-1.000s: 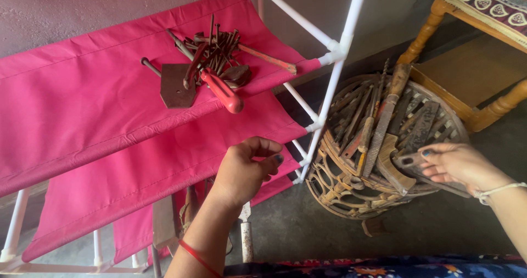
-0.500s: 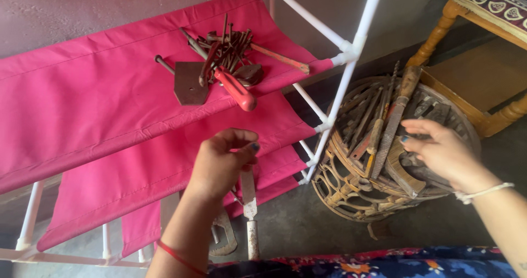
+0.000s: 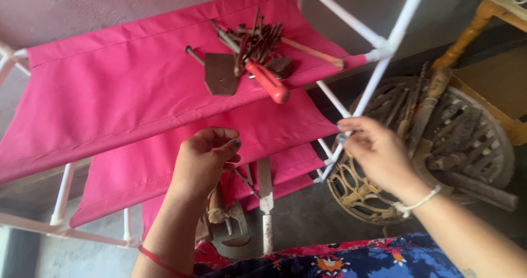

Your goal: The person transfers various metal tools from a pink fabric shelf into a wicker basket. They handle items one by one, including files, chisels, and a screwdriver, placing them into the basket on the floor.

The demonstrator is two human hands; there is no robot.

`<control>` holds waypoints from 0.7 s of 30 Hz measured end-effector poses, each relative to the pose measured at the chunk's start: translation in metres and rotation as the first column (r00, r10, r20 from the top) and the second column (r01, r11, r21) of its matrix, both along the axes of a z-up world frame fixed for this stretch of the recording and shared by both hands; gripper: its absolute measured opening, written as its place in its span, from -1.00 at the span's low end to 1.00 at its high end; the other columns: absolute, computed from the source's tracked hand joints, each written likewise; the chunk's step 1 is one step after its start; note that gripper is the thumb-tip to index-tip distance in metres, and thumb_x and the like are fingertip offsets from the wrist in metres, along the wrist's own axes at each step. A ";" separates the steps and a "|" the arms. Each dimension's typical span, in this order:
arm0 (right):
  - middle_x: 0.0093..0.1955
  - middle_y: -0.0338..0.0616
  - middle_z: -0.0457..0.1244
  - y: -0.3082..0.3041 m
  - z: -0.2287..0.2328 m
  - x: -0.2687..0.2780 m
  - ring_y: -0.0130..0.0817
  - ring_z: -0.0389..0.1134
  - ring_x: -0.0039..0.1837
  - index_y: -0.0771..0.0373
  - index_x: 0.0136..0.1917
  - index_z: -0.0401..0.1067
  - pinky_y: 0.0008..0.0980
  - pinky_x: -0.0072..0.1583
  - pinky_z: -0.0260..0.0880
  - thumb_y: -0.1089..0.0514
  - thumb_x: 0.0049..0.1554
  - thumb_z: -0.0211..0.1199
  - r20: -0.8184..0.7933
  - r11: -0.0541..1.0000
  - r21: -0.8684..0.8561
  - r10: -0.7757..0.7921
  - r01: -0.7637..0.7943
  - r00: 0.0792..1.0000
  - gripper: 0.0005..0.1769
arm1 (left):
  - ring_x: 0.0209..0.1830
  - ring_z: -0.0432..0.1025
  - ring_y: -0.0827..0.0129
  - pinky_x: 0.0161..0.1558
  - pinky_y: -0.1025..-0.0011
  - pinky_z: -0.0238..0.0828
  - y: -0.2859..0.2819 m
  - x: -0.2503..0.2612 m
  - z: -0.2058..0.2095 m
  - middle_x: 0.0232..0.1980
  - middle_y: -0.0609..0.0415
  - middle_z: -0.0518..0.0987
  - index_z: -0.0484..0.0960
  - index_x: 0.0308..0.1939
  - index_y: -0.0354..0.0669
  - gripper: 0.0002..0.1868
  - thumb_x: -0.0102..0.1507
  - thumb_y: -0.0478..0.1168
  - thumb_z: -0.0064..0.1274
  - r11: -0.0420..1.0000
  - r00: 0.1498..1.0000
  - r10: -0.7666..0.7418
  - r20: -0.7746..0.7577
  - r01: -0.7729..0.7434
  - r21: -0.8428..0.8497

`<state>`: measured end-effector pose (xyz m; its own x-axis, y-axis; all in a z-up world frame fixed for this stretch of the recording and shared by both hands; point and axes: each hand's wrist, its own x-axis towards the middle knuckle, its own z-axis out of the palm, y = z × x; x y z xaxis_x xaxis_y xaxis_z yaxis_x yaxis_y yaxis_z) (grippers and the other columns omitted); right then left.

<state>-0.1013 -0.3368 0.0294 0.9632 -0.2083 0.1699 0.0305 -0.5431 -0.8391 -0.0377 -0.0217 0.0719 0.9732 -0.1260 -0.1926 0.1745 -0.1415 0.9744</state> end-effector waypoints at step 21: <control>0.05 -0.15 0.39 0.158 -0.282 -0.024 -0.25 0.45 0.06 -0.07 0.42 0.09 -0.01 0.22 0.45 0.01 0.16 0.22 -0.844 0.801 0.517 0.420 0.301 0.333 -0.39 | -0.12 0.64 0.26 -0.07 0.31 0.54 0.052 0.011 -0.047 -0.19 0.01 0.73 0.74 -0.10 -0.08 -0.73 0.12 -0.21 0.22 0.838 0.972 -0.153 0.177 0.032 0.545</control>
<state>-0.1253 -0.1783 -0.2529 0.4100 0.1653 -0.8970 -0.9031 -0.0643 -0.4246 -0.0265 0.0303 0.0247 0.9867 -0.1534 -0.0539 -0.0609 -0.6557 0.7526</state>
